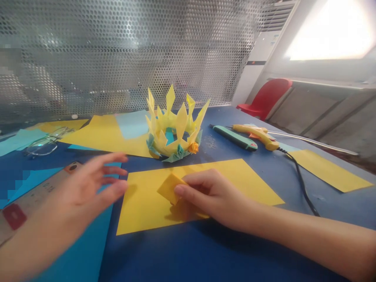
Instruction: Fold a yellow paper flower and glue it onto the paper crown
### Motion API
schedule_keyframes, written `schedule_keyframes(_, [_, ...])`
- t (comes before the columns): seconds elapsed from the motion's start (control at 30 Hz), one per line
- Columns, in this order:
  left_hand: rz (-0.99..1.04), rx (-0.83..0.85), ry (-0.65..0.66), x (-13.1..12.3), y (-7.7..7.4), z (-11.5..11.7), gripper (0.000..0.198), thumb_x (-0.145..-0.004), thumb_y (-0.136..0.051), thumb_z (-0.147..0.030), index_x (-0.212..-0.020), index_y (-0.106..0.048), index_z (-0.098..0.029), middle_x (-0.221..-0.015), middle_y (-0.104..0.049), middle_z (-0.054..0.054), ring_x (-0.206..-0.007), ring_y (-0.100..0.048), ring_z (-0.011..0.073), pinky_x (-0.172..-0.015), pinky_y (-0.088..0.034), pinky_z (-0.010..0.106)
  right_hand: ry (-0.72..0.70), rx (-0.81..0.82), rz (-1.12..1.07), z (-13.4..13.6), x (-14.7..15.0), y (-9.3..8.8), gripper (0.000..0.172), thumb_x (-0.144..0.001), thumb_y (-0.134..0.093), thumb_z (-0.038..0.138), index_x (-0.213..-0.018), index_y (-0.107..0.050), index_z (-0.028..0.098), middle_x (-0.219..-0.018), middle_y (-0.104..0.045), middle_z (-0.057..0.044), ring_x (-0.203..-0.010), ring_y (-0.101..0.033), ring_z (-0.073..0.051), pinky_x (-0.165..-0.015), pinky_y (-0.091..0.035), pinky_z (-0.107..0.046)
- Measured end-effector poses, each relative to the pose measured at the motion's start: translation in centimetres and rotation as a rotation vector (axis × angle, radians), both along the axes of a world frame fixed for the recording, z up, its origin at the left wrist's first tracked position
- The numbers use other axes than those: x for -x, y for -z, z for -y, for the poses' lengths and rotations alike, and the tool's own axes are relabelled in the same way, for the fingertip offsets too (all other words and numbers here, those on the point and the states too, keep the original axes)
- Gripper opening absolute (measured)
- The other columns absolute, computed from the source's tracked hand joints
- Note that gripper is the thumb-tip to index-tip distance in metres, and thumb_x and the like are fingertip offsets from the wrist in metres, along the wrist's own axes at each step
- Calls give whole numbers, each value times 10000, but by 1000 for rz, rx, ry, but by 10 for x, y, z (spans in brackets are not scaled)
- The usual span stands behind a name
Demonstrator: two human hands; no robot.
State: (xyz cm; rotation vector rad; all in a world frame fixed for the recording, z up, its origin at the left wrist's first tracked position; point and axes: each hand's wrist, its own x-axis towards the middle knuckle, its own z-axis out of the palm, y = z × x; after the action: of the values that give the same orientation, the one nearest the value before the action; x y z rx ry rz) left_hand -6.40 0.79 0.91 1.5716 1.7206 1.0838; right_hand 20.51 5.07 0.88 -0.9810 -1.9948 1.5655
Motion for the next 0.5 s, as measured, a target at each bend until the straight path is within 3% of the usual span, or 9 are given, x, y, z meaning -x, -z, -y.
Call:
schedule_keyframes(0.07, [209, 178, 190, -33, -4, -3, 479, -786, -730, -566, -1170, -701, -281, -1086, -740, 34, -1005, -703, 244, -798, -605, 264, -11, -37, -1, -1, 0, -1, 506, -908, -575, 585, -631, -515, 167, -560, -477, 38, -512, -424, -82, -461, -312, -194])
schedule_keyframes(0.13, [383, 239, 264, -53, -5, -7, 370, -762, -767, -534, -1025, -752, -274, -939, -754, 14, -936, -708, 212, -762, -591, 220, -26, -99, 2, -2, 1, -1, 516, -924, -558, 586, -626, -489, 171, -565, -413, 56, -523, -376, -78, -466, -293, -199])
schedule_keyframes(0.23, [421, 245, 396, -65, 0, -13, 211, -784, -776, -434, -708, -739, -241, -723, -671, -33, -759, -647, 137, -670, -530, 150, -42, -160, 10, -4, 0, 0, 506, -959, -518, 559, -632, -460, 176, -582, -366, 62, -542, -338, -80, -475, -283, -204])
schedule_keyframes(0.37, [346, 196, 405, -65, 8, -16, 285, -849, -701, -414, -645, -703, -215, -693, -589, -35, -658, -499, 112, -580, -452, 151, -35, -122, 6, -5, -1, 0, 483, -999, -429, 516, -651, -440, 181, -606, -382, 49, -569, -381, -89, -513, -326, -201])
schedule_keyframes(0.5, [385, 152, 406, -65, 10, -15, 258, -842, -694, -372, -630, -713, -226, -685, -607, -30, -677, -529, 123, -595, -465, 157, -45, 99, -47, -5, -1, -2, 492, -950, -483, 603, -724, -501, 167, -647, -499, 16, -616, -490, -116, -552, -393, -210])
